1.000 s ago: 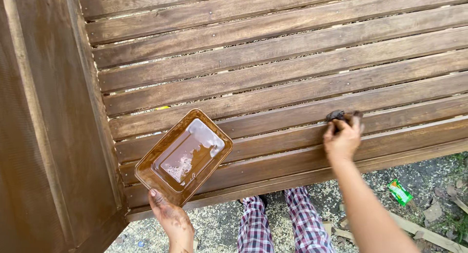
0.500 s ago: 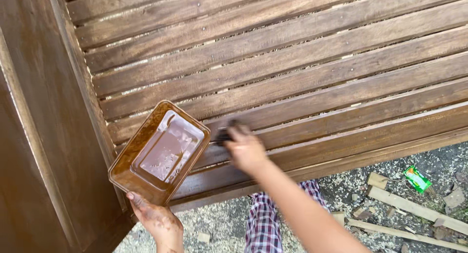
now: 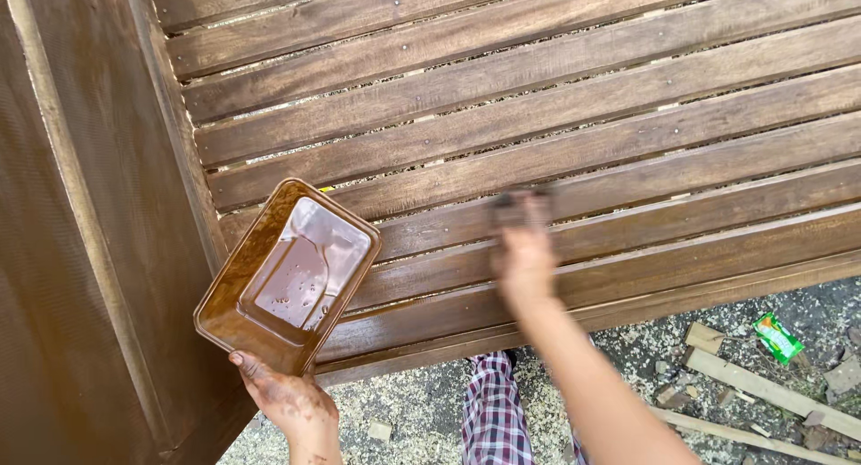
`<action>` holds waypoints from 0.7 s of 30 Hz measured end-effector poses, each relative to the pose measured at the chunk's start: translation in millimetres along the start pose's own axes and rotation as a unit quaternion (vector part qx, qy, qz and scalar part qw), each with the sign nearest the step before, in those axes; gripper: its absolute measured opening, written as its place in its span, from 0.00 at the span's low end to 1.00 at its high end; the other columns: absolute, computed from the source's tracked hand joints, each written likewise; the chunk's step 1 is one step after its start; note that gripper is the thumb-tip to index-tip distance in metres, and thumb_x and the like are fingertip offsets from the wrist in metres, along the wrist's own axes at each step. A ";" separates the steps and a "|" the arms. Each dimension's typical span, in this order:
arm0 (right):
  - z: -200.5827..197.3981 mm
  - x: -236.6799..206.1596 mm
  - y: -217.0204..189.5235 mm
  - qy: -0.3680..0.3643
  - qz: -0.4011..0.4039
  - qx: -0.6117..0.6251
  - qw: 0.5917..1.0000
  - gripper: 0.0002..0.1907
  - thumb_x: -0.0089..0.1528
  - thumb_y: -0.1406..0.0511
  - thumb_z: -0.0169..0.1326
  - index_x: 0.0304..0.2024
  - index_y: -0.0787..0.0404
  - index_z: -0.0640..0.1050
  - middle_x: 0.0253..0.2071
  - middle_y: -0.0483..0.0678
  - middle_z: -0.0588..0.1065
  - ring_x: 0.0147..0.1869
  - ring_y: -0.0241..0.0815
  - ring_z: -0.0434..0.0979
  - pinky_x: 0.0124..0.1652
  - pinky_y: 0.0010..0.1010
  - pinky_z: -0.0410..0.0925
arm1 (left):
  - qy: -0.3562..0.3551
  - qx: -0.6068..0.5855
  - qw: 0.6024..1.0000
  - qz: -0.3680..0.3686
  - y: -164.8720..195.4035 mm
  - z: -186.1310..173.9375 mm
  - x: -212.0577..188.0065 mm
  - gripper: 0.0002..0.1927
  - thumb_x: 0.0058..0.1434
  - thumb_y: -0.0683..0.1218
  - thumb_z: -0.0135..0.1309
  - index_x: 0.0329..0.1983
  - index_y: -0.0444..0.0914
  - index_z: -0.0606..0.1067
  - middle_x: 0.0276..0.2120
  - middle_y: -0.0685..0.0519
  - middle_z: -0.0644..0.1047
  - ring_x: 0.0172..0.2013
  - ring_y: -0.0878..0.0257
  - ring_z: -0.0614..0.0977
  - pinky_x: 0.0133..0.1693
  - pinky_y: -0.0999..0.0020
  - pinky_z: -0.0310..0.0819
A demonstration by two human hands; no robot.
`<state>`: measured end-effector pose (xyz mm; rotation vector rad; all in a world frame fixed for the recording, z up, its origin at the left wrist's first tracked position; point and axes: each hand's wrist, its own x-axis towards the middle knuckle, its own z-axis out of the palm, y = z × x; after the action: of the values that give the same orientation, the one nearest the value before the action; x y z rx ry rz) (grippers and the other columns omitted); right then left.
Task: The person applies brown wood stain to a slatted wooden bench outdoors. They hold a tray of stain in one hand and wipe the stain onto the bench slats with a cloth, working across the seat surface and edges, then spread the stain with their hand over the finished bench.
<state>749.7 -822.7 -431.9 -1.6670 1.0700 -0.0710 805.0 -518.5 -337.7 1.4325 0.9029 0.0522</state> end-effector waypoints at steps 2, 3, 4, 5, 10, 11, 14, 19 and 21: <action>67.2 -17.0 -34.6 -0.023 -0.304 -0.351 0.885 0.14 0.62 0.71 0.53 0.46 0.47 0.78 0.77 0.53 0.58 0.77 0.51 0.60 0.60 0.37 0.71 | -0.021 -0.006 1.000 0.001 -2.7 -6.9 -3.5 0.41 0.66 0.69 0.41 0.77 0.47 0.52 0.74 0.51 0.59 0.70 0.52 0.65 0.68 0.44 0.55; 89.8 -27.2 -49.8 -0.101 -0.362 -0.372 0.849 0.32 0.55 0.75 0.50 0.60 0.44 0.78 0.75 0.49 0.59 0.77 0.49 0.60 0.63 0.36 0.70 | -0.032 -0.011 0.999 0.004 -4.7 -8.9 -4.1 0.41 0.65 0.68 0.41 0.76 0.46 0.53 0.73 0.51 0.60 0.69 0.52 0.66 0.68 0.45 0.57; 108.6 -34.4 -66.0 -0.159 -0.335 -0.352 0.859 0.30 0.56 0.74 0.50 0.61 0.48 0.76 0.75 0.50 0.59 0.78 0.48 0.60 0.62 0.37 0.68 | -0.039 -0.017 0.999 0.021 -7.0 -10.1 -4.1 0.41 0.67 0.68 0.42 0.76 0.44 0.54 0.72 0.50 0.62 0.68 0.52 0.68 0.68 0.47 0.59; 117.7 -37.7 -77.5 -0.218 -0.304 -0.331 0.867 0.29 0.58 0.73 0.49 0.62 0.52 0.74 0.76 0.51 0.58 0.79 0.47 0.59 0.61 0.38 0.66 | -0.046 -0.021 0.998 0.036 -8.8 -12.4 -5.2 0.40 0.68 0.68 0.42 0.76 0.42 0.55 0.71 0.49 0.64 0.67 0.52 0.69 0.68 0.49 0.61; 46.9 -6.7 -62.5 -0.200 -0.462 -0.447 0.739 0.14 0.59 0.65 0.53 0.46 0.56 0.81 0.74 0.48 0.64 0.79 0.48 0.60 0.73 0.39 0.59 | -0.088 -0.018 0.993 0.071 -28.8 -10.0 -7.1 0.39 0.70 0.65 0.45 0.76 0.40 0.56 0.68 0.47 0.66 0.63 0.55 0.71 0.65 0.56 0.67; 12.5 7.1 -49.2 -0.185 -0.458 -0.423 0.760 0.18 0.55 0.67 0.53 0.48 0.56 0.81 0.72 0.50 0.65 0.77 0.50 0.60 0.71 0.41 0.59 | -0.104 -0.009 0.989 0.104 -35.5 -6.7 -7.7 0.38 0.73 0.65 0.46 0.77 0.38 0.56 0.69 0.46 0.65 0.65 0.56 0.70 0.67 0.57 0.65; -113.6 45.8 -2.9 -0.079 -0.412 -0.370 0.829 0.25 0.52 0.73 0.56 0.51 0.51 0.82 0.72 0.45 0.67 0.75 0.48 0.65 0.65 0.36 0.67 | -0.047 0.047 0.996 0.054 -59.0 1.9 -12.4 0.38 0.73 0.65 0.45 0.77 0.38 0.59 0.67 0.43 0.69 0.60 0.57 0.72 0.62 0.60 0.66; -267.0 102.8 36.3 0.187 -0.189 -0.422 0.867 0.09 0.68 0.62 0.57 0.48 0.54 0.85 0.67 0.48 0.74 0.56 0.56 0.78 0.56 0.43 0.72 | -0.194 -0.078 0.978 0.017 -97.4 11.1 -21.6 0.29 0.79 0.55 0.44 0.77 0.37 0.59 0.68 0.40 0.67 0.52 0.63 0.78 0.50 0.73 0.74; -280.0 120.1 39.1 0.254 -0.134 -0.401 0.870 0.11 0.66 0.60 0.59 0.47 0.56 0.85 0.65 0.52 0.73 0.55 0.57 0.79 0.53 0.43 0.72 | -0.481 -0.366 0.796 0.029 -108.7 7.1 -28.9 0.25 0.81 0.42 0.46 0.78 0.36 0.56 0.67 0.33 0.65 0.39 0.66 0.82 0.33 0.82 0.81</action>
<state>646.7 -1110.9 -406.1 -2.6520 1.3489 -0.2896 737.6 -561.2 -417.4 0.5786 -0.0550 -0.2460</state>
